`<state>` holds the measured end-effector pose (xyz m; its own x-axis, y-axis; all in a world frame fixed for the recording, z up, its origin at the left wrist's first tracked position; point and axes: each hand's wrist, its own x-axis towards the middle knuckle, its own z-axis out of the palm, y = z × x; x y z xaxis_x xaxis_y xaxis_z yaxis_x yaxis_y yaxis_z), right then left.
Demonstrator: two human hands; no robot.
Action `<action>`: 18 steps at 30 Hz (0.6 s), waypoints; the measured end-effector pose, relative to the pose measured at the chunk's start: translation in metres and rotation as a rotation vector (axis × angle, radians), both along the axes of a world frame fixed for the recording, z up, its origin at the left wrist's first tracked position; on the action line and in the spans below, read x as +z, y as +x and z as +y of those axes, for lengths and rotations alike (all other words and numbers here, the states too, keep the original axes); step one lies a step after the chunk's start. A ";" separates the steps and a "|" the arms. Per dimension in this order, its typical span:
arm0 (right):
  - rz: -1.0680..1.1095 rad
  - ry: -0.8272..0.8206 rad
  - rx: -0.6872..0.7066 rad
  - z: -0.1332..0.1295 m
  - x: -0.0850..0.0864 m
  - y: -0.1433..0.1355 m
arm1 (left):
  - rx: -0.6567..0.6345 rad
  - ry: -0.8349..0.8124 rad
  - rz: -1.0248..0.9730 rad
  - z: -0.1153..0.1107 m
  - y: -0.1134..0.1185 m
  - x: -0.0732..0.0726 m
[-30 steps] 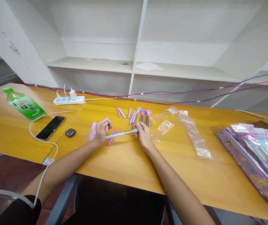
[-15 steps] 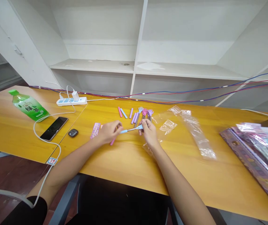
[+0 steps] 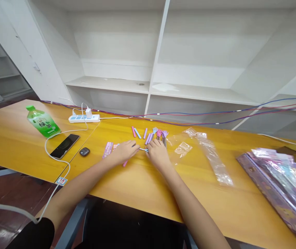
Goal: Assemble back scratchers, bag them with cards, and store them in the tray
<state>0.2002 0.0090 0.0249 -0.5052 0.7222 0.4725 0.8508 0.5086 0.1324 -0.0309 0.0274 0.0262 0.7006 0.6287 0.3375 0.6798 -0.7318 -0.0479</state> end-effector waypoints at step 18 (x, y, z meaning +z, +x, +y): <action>-0.046 -0.006 -0.339 -0.058 0.099 0.213 | 0.069 0.047 -0.215 0.000 -0.146 0.118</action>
<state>0.4129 -0.0491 0.1236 -0.2565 0.8557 0.4495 0.9648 0.1985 0.1727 -0.1767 0.0278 0.1442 0.5653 0.6528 0.5043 0.7262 -0.6838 0.0710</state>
